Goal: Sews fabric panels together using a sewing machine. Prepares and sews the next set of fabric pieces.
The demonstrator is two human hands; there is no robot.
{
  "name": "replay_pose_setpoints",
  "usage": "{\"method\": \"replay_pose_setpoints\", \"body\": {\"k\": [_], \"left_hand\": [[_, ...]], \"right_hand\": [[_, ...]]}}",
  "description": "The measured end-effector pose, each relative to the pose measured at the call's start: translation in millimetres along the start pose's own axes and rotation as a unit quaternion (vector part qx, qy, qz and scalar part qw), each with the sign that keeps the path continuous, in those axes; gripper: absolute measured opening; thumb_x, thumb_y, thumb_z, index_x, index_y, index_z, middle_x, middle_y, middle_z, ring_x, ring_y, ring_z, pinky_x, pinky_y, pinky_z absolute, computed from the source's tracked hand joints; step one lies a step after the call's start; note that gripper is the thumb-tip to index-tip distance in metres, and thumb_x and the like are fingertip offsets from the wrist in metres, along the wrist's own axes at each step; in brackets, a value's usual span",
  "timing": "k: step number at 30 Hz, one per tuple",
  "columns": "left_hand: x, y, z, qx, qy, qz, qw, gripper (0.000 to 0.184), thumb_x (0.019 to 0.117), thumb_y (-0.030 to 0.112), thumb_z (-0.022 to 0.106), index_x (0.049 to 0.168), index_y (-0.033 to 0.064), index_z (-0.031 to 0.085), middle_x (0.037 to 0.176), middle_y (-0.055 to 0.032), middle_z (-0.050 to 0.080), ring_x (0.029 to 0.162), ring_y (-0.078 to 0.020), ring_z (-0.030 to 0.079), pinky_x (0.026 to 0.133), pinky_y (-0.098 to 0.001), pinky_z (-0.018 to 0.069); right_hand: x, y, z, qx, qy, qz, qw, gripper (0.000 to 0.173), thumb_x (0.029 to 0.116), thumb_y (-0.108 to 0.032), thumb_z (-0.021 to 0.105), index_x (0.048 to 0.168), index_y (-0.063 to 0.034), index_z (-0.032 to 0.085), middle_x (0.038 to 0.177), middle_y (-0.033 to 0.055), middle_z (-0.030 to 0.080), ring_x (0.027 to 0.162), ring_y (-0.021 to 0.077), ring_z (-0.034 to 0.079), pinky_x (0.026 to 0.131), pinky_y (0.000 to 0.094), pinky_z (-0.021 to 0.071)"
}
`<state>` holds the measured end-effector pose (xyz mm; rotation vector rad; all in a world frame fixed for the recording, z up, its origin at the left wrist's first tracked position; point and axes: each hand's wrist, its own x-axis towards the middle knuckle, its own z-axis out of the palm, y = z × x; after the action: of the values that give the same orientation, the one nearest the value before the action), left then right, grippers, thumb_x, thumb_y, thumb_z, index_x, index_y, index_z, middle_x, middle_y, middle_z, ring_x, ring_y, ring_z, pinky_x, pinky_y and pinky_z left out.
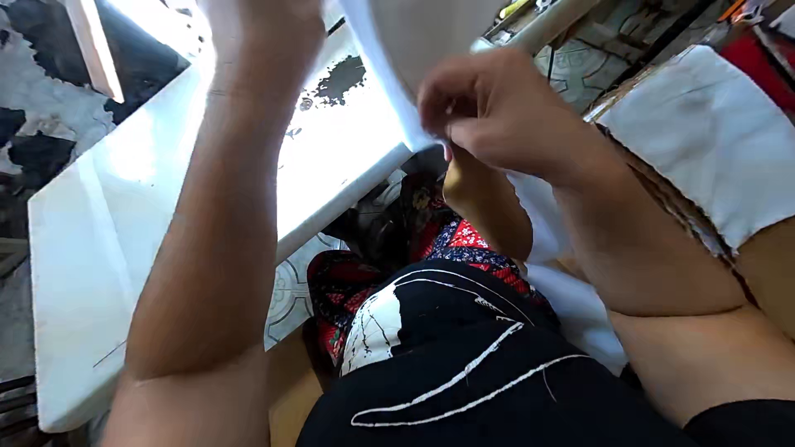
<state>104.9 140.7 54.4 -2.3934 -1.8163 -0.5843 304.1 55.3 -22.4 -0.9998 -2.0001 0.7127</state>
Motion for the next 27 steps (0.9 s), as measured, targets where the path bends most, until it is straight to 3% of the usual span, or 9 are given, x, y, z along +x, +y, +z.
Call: {"method": "replay_pose_setpoints", "body": {"k": [2,4,7,9,12,15,19,24,27], "left_hand": [[-9.1,-3.0,9.2,-0.07,-0.069,0.004,0.995,0.037,0.0958,0.02,0.067,0.121,-0.008,0.062,0.107,-0.0264,0.064,0.099,-0.0361,0.061,0.09,-0.0563,0.0453],[-27.2,-8.0,17.5,-0.117,-0.112,0.012,0.987,0.055,0.098,0.023,0.066,0.142,-0.0034,0.046,0.114,-0.025,0.062,0.101,-0.034,0.063,0.091,-0.0544,0.0487],[-67.8,-19.6,34.9,-0.21,-0.153,0.048,0.964,0.042,0.1017,0.021,0.058,0.138,0.0018,0.05,0.091,-0.0074,0.059,0.071,-0.0123,0.054,0.066,-0.0331,0.0477],[-97.6,-22.2,46.2,-0.295,-0.202,0.079,0.93,0.041,0.0984,0.02,0.06,0.135,0.0002,0.056,0.082,-0.0032,0.06,0.062,-0.0061,0.053,0.057,-0.026,0.0473],[-134.9,-16.2,63.3,-0.359,-0.291,0.085,0.883,0.043,0.0968,0.02,0.066,0.136,0.0046,0.062,0.083,-0.0047,0.07,0.062,-0.0093,0.063,0.057,-0.0298,0.056],[-152.9,-13.1,85.9,-0.375,-0.323,0.042,0.868,0.039,0.0992,0.021,0.064,0.135,0.0058,0.064,0.082,-0.0034,0.069,0.062,-0.0057,0.058,0.06,-0.0272,0.0518],[-153.4,-10.9,106.4,-0.439,-0.334,-0.045,0.833,0.032,0.1017,0.022,0.061,0.129,0.0045,0.066,0.079,0.0047,0.064,0.059,0.0017,0.051,0.057,-0.0185,0.0454],[-151.5,-5.0,118.3,-0.489,-0.358,-0.106,0.788,0.028,0.1028,0.019,0.059,0.126,0.0055,0.068,0.077,0.005,0.063,0.055,0.0004,0.049,0.052,-0.0176,0.0414],[-153.6,-1.9,124.7,-0.519,-0.331,-0.15,0.774,0.025,0.1042,0.02,0.057,0.119,0.0044,0.069,0.072,0.0053,0.059,0.054,-0.0011,0.048,0.05,-0.0181,0.0403]], "right_hand": [[-8.4,19.7,3.8,-0.02,-0.081,0.091,0.992,0.011,0.0959,0.002,0.06,0.1,0.0007,0.07,0.088,0.0088,0.07,0.075,0.0135,0.067,0.073,0.0339,0.0581],[-17.2,41.4,8.5,0.028,-0.118,0.136,0.983,0.011,0.0949,0.003,0.061,0.096,-0.0003,0.072,0.086,0.007,0.072,0.073,0.011,0.068,0.073,0.0309,0.0585],[-29.3,60.3,17.4,0.121,-0.087,0.16,0.976,0.01,0.0913,0.005,0.066,0.097,0.0014,0.074,0.085,0.0048,0.072,0.074,0.0048,0.066,0.074,0.0235,0.0564],[-34.3,71.4,26.4,0.137,-0.044,0.149,0.978,0.016,0.0866,0.009,0.066,0.1,0.0034,0.074,0.09,0.0064,0.074,0.079,0.0034,0.068,0.078,0.0224,0.057],[-38.3,75.9,35.8,0.148,-0.016,0.147,0.978,0.023,0.0846,0.01,0.068,0.107,0.007,0.073,0.102,0.0134,0.074,0.086,0.0086,0.069,0.082,0.0259,0.0574],[-42.6,72.9,42.2,0.179,-0.011,0.163,0.97,0.033,0.084,0.011,0.069,0.117,0.0085,0.069,0.115,0.0156,0.072,0.091,0.0088,0.069,0.082,0.0255,0.0573],[-48.0,69.4,48.1,0.194,0.006,0.192,0.962,0.036,0.0832,0.015,0.067,0.119,0.0069,0.068,0.112,0.0137,0.072,0.08,0.0077,0.065,0.073,0.0263,0.0559],[-50.1,80.5,50.8,0.216,0.008,0.198,0.956,0.041,0.0817,0.015,0.069,0.121,0.005,0.068,0.113,0.0113,0.071,0.075,0.0044,0.063,0.069,0.0223,0.0553],[-48.0,82.5,52.5,0.214,0.026,0.19,0.958,0.04,0.0811,0.016,0.069,0.12,0.0068,0.068,0.114,0.0129,0.071,0.085,0.0067,0.066,0.077,0.0233,0.0567]]}}
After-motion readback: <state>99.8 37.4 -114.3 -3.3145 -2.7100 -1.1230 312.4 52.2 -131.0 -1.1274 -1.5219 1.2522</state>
